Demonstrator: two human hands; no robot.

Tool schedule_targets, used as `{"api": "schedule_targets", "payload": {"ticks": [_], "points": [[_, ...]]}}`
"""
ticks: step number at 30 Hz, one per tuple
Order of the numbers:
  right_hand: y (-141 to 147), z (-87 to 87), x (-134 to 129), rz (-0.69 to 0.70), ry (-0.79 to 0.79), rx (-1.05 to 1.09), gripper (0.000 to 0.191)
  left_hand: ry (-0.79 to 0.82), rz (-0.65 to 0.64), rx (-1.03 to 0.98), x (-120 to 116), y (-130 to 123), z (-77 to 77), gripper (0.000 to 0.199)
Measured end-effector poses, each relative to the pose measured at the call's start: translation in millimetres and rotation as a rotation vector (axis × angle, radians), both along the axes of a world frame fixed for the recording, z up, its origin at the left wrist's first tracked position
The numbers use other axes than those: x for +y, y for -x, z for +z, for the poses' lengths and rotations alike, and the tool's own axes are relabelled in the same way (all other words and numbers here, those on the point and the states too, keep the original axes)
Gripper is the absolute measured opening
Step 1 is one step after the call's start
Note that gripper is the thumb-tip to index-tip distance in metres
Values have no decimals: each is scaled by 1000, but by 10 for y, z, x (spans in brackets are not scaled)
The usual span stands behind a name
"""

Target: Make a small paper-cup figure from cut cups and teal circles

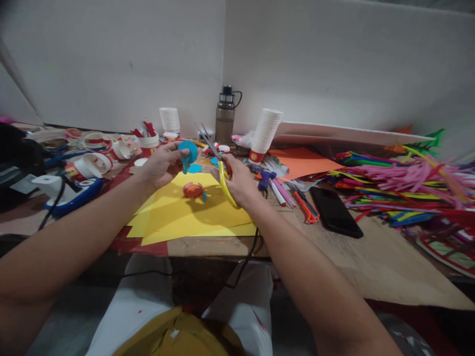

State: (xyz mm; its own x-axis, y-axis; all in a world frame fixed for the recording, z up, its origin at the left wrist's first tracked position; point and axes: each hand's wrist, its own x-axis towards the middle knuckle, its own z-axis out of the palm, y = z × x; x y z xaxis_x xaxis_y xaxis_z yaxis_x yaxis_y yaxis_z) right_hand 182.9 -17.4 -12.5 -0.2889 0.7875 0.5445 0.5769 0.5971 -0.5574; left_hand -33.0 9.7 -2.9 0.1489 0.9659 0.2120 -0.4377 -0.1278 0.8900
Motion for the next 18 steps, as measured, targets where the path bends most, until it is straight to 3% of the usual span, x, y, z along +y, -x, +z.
{"api": "schedule_targets", "payload": {"ticks": [7,18], "points": [[14,44,-42,23,30,-5,33,-50,-41,54,-6,-24,-46,27],[-24,-20,31,-1,14,9,38,10,61,137,16,-28,-91,24]]}}
